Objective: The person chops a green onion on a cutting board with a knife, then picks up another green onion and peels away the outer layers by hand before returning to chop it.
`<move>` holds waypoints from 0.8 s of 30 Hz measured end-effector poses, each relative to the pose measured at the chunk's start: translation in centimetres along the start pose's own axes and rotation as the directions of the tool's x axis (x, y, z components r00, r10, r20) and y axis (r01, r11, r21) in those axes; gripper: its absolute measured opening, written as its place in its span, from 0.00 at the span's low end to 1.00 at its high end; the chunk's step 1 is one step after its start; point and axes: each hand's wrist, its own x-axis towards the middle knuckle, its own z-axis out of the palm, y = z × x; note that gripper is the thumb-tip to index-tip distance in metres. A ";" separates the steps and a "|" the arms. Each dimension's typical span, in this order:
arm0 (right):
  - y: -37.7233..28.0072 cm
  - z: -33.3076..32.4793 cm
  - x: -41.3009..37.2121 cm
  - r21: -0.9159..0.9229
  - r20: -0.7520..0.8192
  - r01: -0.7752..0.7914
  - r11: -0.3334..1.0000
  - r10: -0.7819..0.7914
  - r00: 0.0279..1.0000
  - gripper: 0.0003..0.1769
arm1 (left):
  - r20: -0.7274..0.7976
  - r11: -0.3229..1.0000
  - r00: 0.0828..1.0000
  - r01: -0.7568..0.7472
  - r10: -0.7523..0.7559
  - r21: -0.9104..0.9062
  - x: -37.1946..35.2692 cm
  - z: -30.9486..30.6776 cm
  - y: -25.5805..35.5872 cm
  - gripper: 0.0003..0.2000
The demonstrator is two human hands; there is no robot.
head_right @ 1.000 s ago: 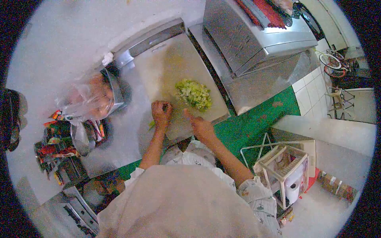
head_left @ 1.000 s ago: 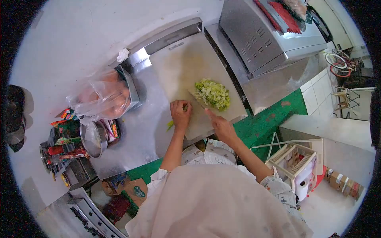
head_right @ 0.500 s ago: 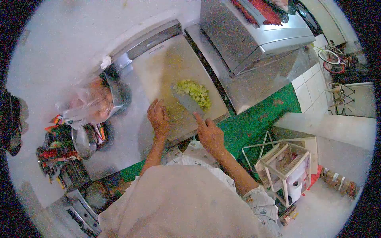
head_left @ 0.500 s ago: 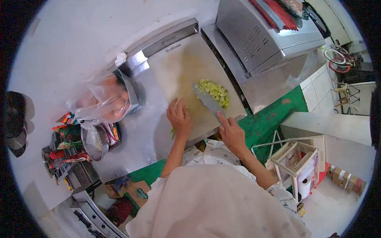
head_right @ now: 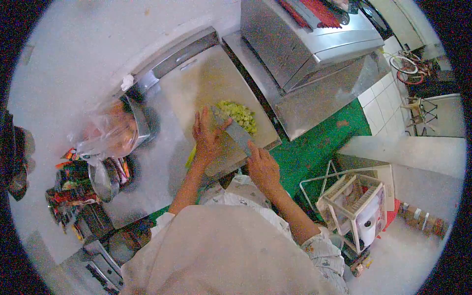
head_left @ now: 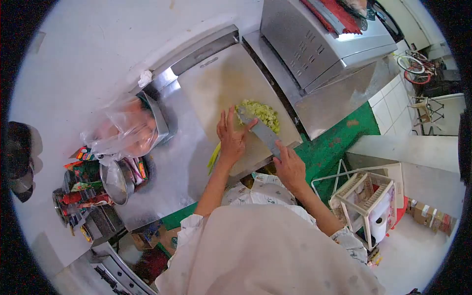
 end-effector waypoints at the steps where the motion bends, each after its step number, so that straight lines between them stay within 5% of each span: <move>1: 0.1 -0.1 -0.1 0.000 -0.001 -0.002 1.000 0.002 1.000 0.34 | 0.001 1.000 1.000 -0.002 0.002 -0.001 0.2 -0.1 -0.1 0.30; 10: 1.1 -2.1 -2.1 -0.001 0.065 -0.102 0.995 0.102 0.993 0.35 | 0.106 1.000 0.994 -0.007 0.007 -0.006 2.0 0.7 -2.1 0.29; 13: 2.1 -3.3 -3.0 0.117 -0.009 -0.028 0.993 0.029 1.000 0.32 | 0.133 1.000 0.991 -0.016 0.019 -0.019 2.3 0.6 -2.5 0.30; 16: 3.1 -4.2 -3.2 0.272 0.125 -0.128 0.954 0.097 0.988 0.27 | 0.131 0.998 0.991 0.026 -0.019 -0.056 2.2 1.2 -3.1 0.30; 18: 3.7 -3.9 -2.9 0.589 0.323 -0.334 0.736 0.165 0.932 0.24 | -0.036 0.997 0.999 0.013 -0.016 -0.076 2.1 1.9 -3.7 0.27; 19: 3.5 -3.9 -2.7 0.590 0.323 -0.333 0.735 0.163 0.932 0.24 | -0.036 0.997 0.999 0.014 -0.017 -0.074 1.7 2.1 -4.0 0.27; 21: 2.4 -4.0 -2.4 0.688 0.500 -0.551 0.472 0.242 0.831 0.22 | -0.092 0.880 0.946 0.249 -0.310 -0.405 0.4 1.8 -4.3 0.19; 24: 2.9 -1.4 -2.2 0.629 0.450 -0.454 0.630 0.181 0.875 0.24 | -0.081 0.863 0.887 0.416 -0.454 -0.286 -1.3 -0.3 -3.5 0.10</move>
